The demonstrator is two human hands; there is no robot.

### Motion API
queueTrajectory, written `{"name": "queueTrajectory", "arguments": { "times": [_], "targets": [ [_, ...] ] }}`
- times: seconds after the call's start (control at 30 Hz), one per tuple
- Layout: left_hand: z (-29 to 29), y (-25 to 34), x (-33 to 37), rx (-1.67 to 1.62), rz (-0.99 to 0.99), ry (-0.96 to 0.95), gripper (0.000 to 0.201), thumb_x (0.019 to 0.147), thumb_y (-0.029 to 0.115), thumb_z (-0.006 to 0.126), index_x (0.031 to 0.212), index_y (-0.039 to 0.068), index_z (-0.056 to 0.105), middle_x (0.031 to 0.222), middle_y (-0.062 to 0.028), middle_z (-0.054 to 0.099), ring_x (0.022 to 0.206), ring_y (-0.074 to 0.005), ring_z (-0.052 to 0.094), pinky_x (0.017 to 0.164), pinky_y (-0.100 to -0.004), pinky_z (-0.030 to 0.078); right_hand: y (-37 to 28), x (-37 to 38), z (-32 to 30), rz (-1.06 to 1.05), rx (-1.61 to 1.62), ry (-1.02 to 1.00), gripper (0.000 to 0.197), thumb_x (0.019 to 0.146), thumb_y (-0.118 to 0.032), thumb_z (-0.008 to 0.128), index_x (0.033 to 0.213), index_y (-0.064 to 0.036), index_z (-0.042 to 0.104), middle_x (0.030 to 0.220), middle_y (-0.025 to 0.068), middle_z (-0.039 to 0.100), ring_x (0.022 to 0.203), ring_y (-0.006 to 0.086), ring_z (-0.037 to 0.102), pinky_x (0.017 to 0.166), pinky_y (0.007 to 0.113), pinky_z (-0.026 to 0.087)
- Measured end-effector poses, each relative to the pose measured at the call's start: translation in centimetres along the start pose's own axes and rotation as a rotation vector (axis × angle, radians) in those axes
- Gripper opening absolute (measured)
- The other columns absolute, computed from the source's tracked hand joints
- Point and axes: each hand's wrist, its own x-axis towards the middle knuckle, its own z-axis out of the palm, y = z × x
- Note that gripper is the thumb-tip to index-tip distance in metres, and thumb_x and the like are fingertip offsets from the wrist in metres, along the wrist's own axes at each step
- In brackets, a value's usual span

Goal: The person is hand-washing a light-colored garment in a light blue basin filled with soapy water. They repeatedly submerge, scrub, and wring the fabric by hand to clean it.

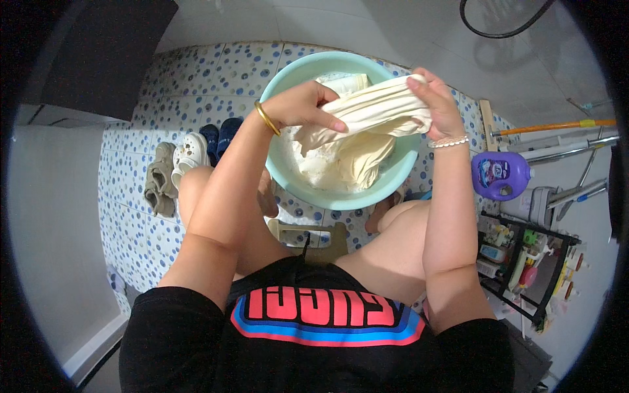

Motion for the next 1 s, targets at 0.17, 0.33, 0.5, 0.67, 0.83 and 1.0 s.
{"name": "queueTrajectory", "arguments": {
  "times": [0.17, 0.33, 0.5, 0.67, 0.83, 1.0],
  "targets": [
    [-0.6, -2.2, 0.0, -0.376, -0.163, 0.166, 0.031, 0.069, 0.021, 0.069, 0.088, -0.002, 0.059, 0.073, -0.0037, 0.059, 0.063, -0.0095, 0.052, 0.059, -0.0217, 0.043, 0.6, 1.1, -1.2, -0.005, 0.105, 0.145, 0.011, 0.077, -0.012, 0.059, 0.084, -0.0055, 0.052, 0.075, 0.0049, 0.058, 0.065, 0.0093, 0.057, 0.049, 0.020, 0.048],
    [0.8, -6.4, 2.0, -0.684, -0.435, 0.490, 0.030, 0.076, 0.018, 0.061, 0.089, -0.007, 0.053, 0.079, -0.0095, 0.057, 0.068, -0.0146, 0.055, 0.058, -0.0251, 0.045, 6.9, 4.4, -2.4, 0.131, -0.360, 0.483, 0.024, 0.075, -0.015, 0.060, 0.093, -0.0010, 0.054, 0.084, 0.0090, 0.060, 0.074, 0.0165, 0.057, 0.066, 0.028, 0.048],
    [3.3, -13.4, 4.0, -0.709, -0.514, 0.737, 0.023, 0.077, 0.013, 0.058, 0.094, -0.001, 0.051, 0.085, -0.0106, 0.055, 0.074, -0.0194, 0.053, 0.062, -0.0340, 0.044, 16.8, 5.0, -0.4, 0.236, -1.408, 0.348, 0.032, 0.073, -0.016, 0.060, 0.097, 0.0025, 0.051, 0.090, 0.0187, 0.057, 0.079, 0.0304, 0.056, 0.070, 0.036, 0.045],
    [4.9, -14.5, 5.3, -0.412, -0.689, 0.811, 0.023, 0.078, 0.007, 0.051, 0.101, 0.006, 0.051, 0.087, -0.0094, 0.055, 0.076, -0.0185, 0.053, 0.063, -0.0327, 0.043, 21.7, 4.2, 2.2, 0.227, -1.522, -0.177, 0.026, 0.074, -0.017, 0.055, 0.094, -0.0009, 0.053, 0.090, 0.0213, 0.057, 0.087, 0.0354, 0.053, 0.076, 0.038, 0.043],
    [5.5, -12.4, 5.3, -0.546, -0.492, 0.903, 0.021, 0.076, 0.009, 0.056, 0.095, 0.000, 0.053, 0.077, -0.0077, 0.056, 0.063, -0.0140, 0.052, 0.054, -0.0273, 0.042, 19.5, 5.4, 2.0, 0.267, -1.272, 0.449, 0.021, 0.073, -0.008, 0.050, 0.091, 0.0021, 0.053, 0.083, 0.0165, 0.060, 0.082, 0.0307, 0.056, 0.072, 0.033, 0.044],
    [2.4, -7.8, 5.1, -0.956, -0.360, 0.873, 0.022, 0.081, 0.022, 0.052, 0.087, 0.001, 0.052, 0.068, -0.0069, 0.054, 0.055, -0.0157, 0.051, 0.047, -0.0260, 0.040, 14.9, 6.8, 5.4, -0.077, -0.358, 0.568, 0.014, 0.068, -0.002, 0.045, 0.081, 0.0010, 0.050, 0.069, 0.0081, 0.055, 0.058, 0.0119, 0.050, 0.050, 0.024, 0.039]
  ]
}}
